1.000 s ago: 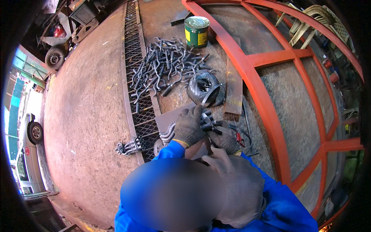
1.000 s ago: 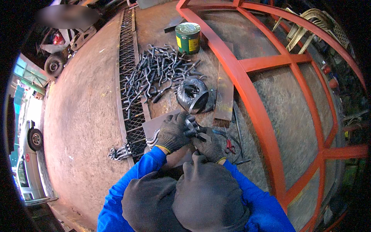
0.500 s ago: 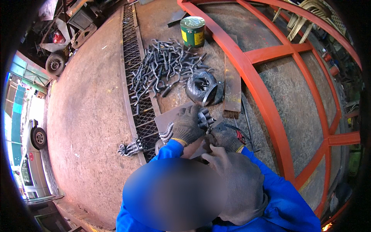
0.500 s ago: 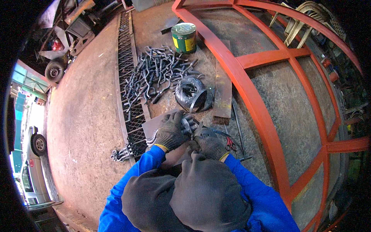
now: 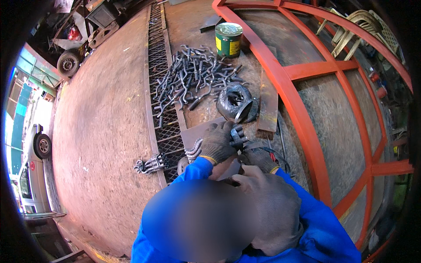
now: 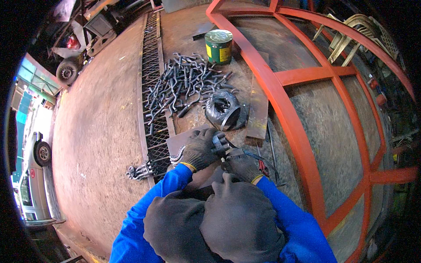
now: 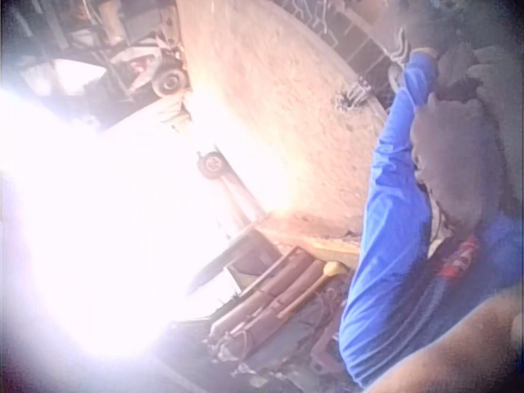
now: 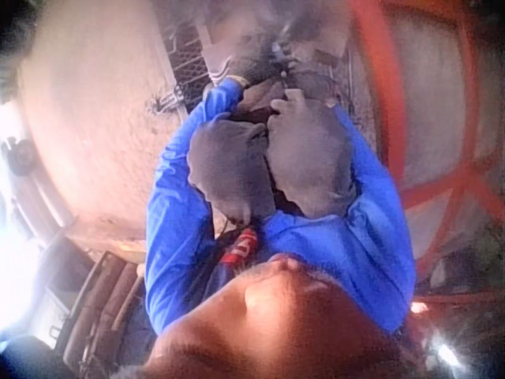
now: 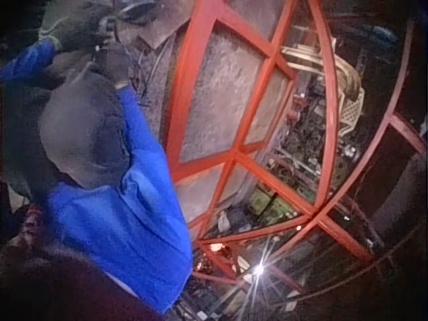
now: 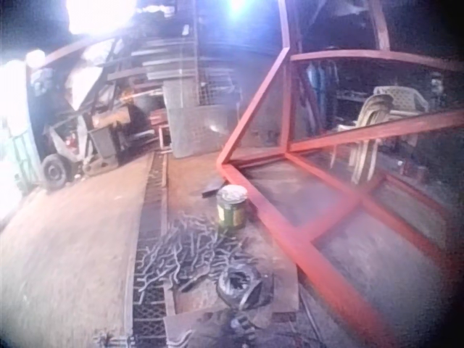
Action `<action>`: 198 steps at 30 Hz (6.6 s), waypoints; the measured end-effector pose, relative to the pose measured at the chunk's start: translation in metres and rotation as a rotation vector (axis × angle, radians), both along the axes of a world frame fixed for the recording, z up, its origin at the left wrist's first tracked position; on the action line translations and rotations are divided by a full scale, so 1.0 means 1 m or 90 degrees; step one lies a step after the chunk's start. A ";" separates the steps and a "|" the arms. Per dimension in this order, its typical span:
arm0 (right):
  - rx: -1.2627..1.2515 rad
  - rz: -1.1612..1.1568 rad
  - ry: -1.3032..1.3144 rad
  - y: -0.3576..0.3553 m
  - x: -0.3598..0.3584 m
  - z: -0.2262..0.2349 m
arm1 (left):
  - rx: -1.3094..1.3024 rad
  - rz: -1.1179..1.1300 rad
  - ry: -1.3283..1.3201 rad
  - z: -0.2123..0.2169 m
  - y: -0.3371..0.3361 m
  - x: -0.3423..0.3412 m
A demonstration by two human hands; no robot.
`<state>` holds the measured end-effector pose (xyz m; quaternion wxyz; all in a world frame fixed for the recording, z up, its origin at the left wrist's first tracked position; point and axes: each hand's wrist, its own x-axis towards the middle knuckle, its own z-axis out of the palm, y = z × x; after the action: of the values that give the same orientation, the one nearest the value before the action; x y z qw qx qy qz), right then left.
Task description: The person sits on the floor and wraps a black strap around a bundle of wavy metal rods using both hands. They repeatedly adjust the strap and the bundle to secure it.
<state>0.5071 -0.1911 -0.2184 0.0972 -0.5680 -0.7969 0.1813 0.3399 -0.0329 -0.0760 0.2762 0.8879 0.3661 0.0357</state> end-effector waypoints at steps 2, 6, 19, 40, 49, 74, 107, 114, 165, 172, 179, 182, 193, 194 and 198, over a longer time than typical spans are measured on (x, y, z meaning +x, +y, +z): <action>-0.016 -0.015 0.074 0.005 0.011 -0.008 | 0.009 0.000 -0.002 0.001 -0.001 -0.001; -0.349 -0.168 0.542 -0.007 0.022 -0.010 | 0.033 0.019 -0.037 -0.007 -0.003 -0.006; -0.087 -0.150 0.280 -0.037 0.016 0.027 | 0.045 0.007 -0.036 -0.012 -0.002 0.001; 0.248 -0.374 0.497 0.032 -0.023 0.194 | 0.041 0.016 -0.132 -0.014 0.010 0.000; -0.222 -0.473 0.120 0.023 -0.038 0.166 | 0.061 0.018 -0.157 -0.023 0.008 0.005; -0.098 -0.290 0.330 0.023 -0.012 0.104 | 0.011 0.024 -0.099 -0.014 0.009 0.004; -0.173 -0.355 0.943 0.093 -0.009 0.042 | 0.098 -0.014 0.031 0.017 0.013 0.011; -0.224 -0.345 1.019 0.077 -0.017 0.081 | -0.033 0.084 -0.046 0.006 -0.001 0.000; 0.100 -0.239 0.521 0.090 0.004 0.041 | -0.044 0.050 -0.043 0.020 0.007 0.005; 0.141 -0.227 0.472 0.091 0.002 0.038 | -0.023 0.035 -0.041 0.001 -0.001 0.006; 0.280 -0.177 0.363 0.088 0.012 0.032 | -0.034 0.066 -0.039 -0.004 -0.004 0.008; 0.291 -0.166 0.363 0.092 0.020 0.026 | 0.007 0.055 -0.065 -0.010 -0.003 0.010; 0.016 -0.251 0.613 0.095 0.020 -0.006 | 0.059 0.089 -0.089 -0.027 -0.010 0.009; 0.035 -0.256 0.580 0.093 0.014 0.015 | 0.051 0.084 -0.098 -0.029 -0.009 0.010; 0.157 -0.274 0.402 0.087 0.003 0.067 | -0.043 0.077 -0.083 0.013 -0.008 0.009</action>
<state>0.5103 -0.1041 -0.1510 0.4404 -0.6223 -0.6067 0.2253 0.3494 -0.0404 -0.0635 0.3264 0.8502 0.4014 0.0974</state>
